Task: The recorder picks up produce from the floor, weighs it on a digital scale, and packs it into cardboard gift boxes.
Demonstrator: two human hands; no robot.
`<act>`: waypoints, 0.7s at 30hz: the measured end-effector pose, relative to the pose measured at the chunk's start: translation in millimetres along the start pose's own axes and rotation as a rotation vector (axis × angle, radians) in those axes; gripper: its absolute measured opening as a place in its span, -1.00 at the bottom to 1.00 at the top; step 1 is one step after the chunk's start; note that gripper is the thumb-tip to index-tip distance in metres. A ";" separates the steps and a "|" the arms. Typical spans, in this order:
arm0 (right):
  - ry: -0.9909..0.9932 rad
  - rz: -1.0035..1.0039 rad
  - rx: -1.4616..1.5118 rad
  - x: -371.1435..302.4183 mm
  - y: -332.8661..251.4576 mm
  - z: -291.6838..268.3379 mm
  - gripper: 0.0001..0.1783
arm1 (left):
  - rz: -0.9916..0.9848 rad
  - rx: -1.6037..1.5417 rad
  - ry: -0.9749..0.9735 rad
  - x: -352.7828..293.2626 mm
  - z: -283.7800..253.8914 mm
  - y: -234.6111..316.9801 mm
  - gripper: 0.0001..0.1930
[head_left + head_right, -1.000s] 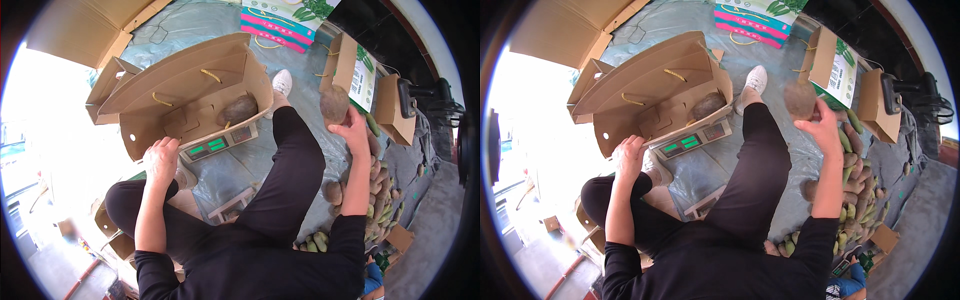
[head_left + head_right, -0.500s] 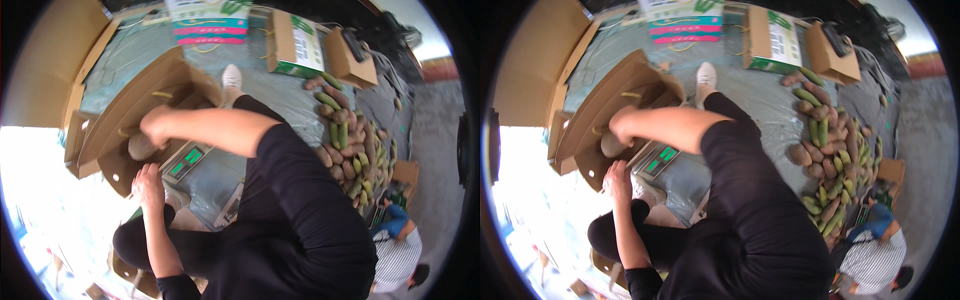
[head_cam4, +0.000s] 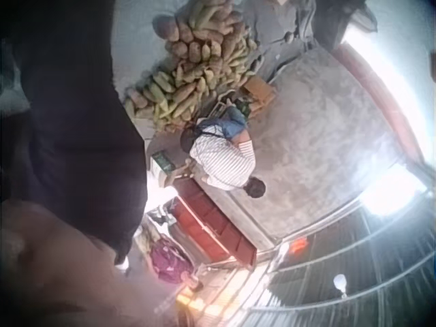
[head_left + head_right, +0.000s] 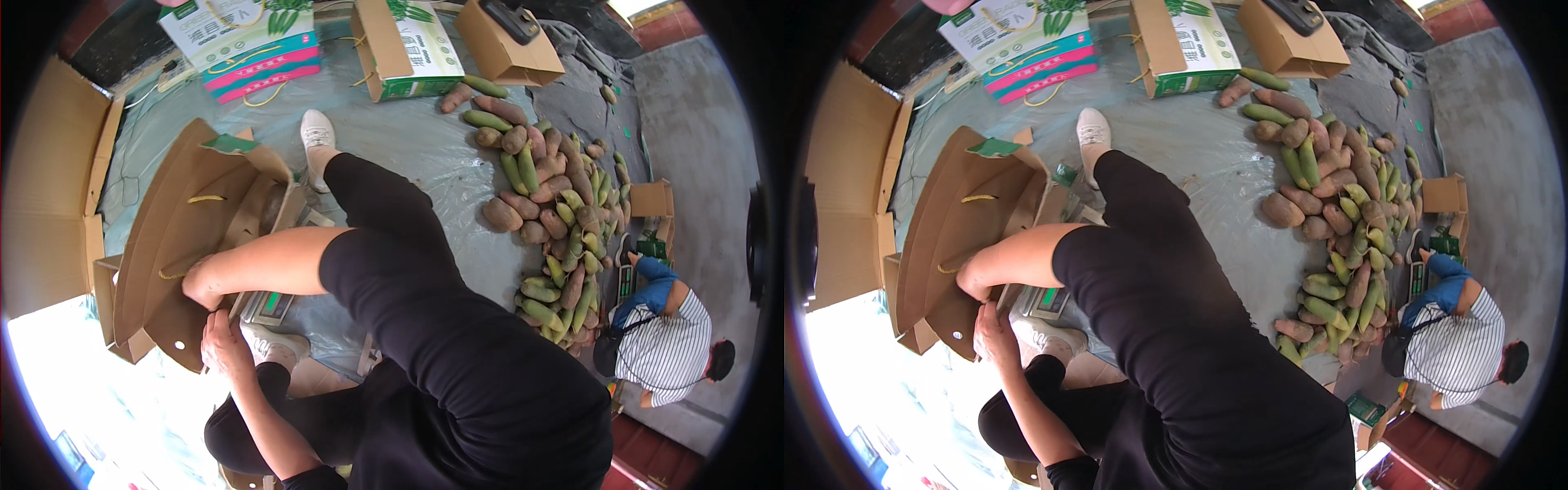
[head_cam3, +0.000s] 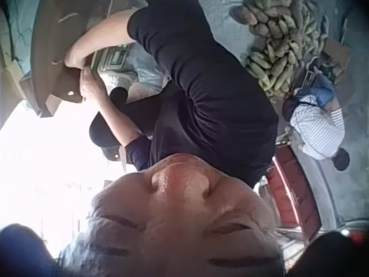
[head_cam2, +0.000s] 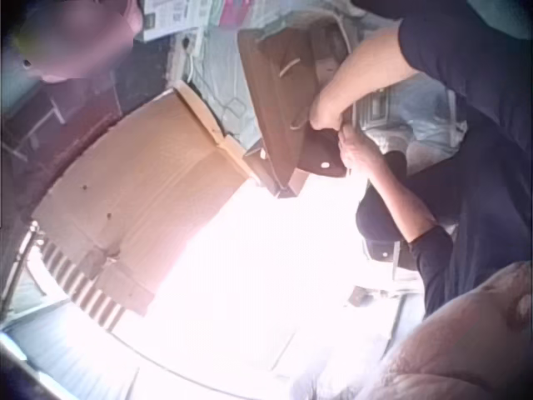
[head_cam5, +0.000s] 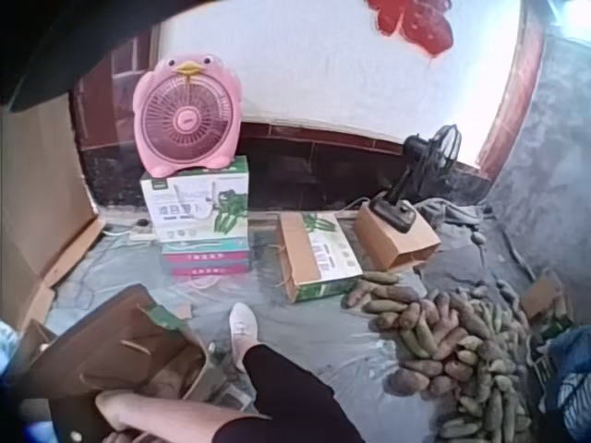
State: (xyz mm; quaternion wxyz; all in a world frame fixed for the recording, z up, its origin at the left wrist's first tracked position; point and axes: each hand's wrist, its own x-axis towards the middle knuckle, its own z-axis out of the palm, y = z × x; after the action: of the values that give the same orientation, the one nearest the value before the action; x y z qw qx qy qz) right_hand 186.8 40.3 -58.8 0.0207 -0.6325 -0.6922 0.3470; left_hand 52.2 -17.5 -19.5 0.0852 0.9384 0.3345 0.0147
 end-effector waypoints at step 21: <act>0.747 1.315 0.256 -497.2 313.5 219.6 -0.66 | 0.076 -0.195 0.039 0.9 19.9 -16.4 -0.85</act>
State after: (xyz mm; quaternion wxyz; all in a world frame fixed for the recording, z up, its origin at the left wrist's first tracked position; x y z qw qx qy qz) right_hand 453.1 -514.8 -180.1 0.1157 -0.9821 -0.0752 0.1284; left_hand 44.3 -7.5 -41.9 0.1689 0.9372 0.2973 0.0685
